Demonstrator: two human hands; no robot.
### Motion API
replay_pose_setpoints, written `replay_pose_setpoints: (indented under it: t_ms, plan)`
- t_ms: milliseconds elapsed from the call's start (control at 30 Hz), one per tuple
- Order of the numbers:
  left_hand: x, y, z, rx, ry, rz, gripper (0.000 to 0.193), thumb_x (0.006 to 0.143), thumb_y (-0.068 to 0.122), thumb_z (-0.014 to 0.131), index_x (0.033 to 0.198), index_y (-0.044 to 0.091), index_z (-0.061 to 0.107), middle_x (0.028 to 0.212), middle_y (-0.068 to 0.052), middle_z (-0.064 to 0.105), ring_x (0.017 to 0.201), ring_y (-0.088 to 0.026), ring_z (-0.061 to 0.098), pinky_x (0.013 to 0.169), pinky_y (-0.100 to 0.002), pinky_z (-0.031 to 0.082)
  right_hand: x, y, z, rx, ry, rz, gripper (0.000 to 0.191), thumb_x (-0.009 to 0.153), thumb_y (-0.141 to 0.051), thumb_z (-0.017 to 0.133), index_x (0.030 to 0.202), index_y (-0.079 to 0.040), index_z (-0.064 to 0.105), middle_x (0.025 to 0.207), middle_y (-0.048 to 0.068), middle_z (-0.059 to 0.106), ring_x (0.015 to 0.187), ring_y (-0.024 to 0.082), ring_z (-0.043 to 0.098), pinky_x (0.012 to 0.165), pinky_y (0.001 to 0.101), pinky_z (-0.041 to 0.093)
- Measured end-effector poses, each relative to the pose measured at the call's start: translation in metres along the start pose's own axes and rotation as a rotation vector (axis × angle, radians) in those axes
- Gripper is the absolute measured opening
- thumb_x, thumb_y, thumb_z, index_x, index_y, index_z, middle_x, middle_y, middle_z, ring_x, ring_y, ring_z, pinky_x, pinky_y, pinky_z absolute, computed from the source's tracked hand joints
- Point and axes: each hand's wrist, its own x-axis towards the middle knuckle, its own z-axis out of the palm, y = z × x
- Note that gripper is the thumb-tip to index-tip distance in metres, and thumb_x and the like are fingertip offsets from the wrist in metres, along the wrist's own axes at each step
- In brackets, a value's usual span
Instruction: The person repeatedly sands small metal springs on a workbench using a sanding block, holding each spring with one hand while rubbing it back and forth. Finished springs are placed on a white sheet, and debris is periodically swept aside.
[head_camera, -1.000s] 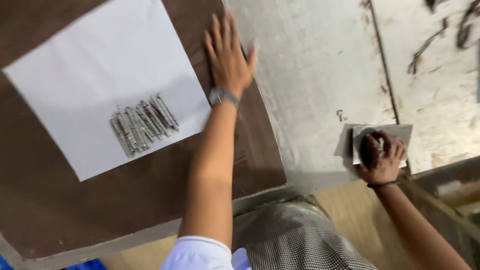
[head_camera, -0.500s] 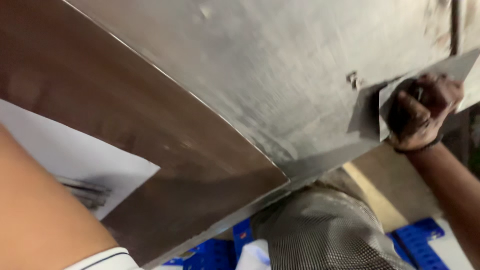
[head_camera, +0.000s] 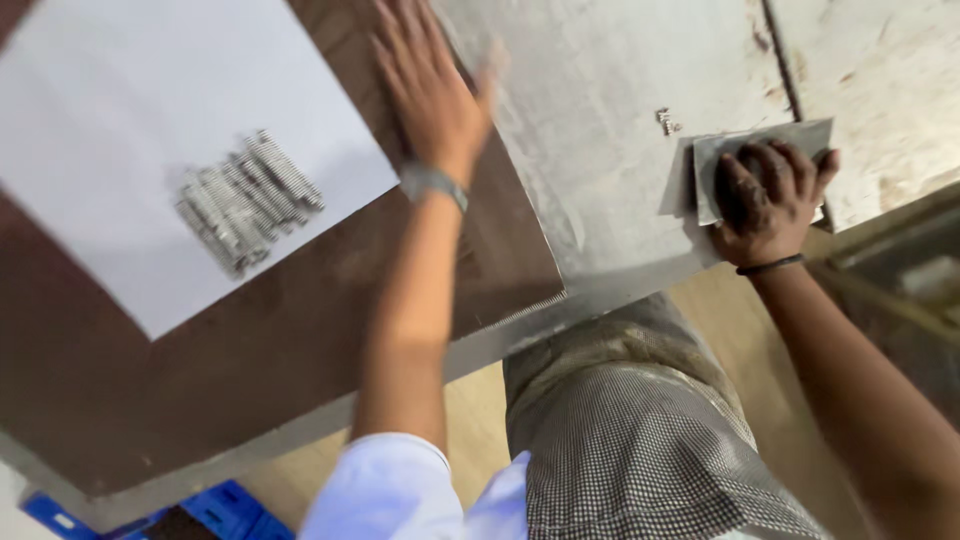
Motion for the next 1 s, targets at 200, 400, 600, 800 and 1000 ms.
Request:
replay_pose_setpoints:
  t_ms: [200,400,600,800,1000]
  plan:
    - [-0.226,0.059,0.027,-0.068,-0.135,-0.094,0.094,0.095,0.065,0.055,0.159,0.0,0.033,0.167,-0.019,0.026,0.156,-0.04,0.022,0.126,-0.058,0.017,-0.001,0.004,0.005,0.011,0.003,0.007,0.048,0.086,-0.016,0.072,0.134,-0.016,0.067,0.143,0.01,0.059,0.143,0.037,0.048,0.12,0.0761,0.016]
    - [-0.31,0.091,0.023,0.032,-0.153,-0.187,0.08,0.099,0.058,0.054,0.161,0.012,0.032,0.171,-0.014,0.025,0.159,-0.037,0.02,0.128,-0.057,0.016,-0.02,-0.003,0.001,0.101,-0.221,-0.177,0.046,0.089,-0.014,0.071,0.134,-0.019,0.061,0.149,0.006,0.056,0.149,0.034,0.042,0.12,0.078,0.015]
    - [-0.378,0.112,0.015,0.044,-0.216,-0.221,0.082,0.1,0.052,0.058,0.164,0.012,0.026,0.172,-0.015,0.017,0.158,-0.039,0.015,0.127,-0.058,0.014,-0.042,-0.092,-0.004,-0.008,-0.584,-0.492,0.058,0.088,-0.025,0.063,0.145,-0.029,0.053,0.156,0.005,0.044,0.145,0.031,0.035,0.107,0.0793,0.02]
    - [-0.388,0.117,-0.027,-0.208,-0.183,-0.259,0.09,0.089,0.039,0.073,0.16,0.008,0.027,0.164,-0.015,0.033,0.152,-0.039,0.032,0.125,-0.051,0.025,-0.041,-0.132,-0.011,0.006,-0.611,-0.483,0.052,0.095,-0.022,0.053,0.147,-0.027,0.055,0.151,0.005,0.048,0.138,0.029,0.041,0.105,0.0739,0.028]
    - [-0.351,0.123,-0.037,-0.354,-0.335,-0.111,0.073,0.084,0.021,0.069,0.146,-0.007,0.044,0.153,-0.024,0.048,0.134,-0.04,0.053,0.108,-0.045,0.046,-0.04,-0.139,-0.004,-0.018,-0.519,-0.453,0.045,0.095,-0.02,0.056,0.139,-0.018,0.064,0.142,0.003,0.06,0.134,0.024,0.05,0.108,0.0541,0.039]
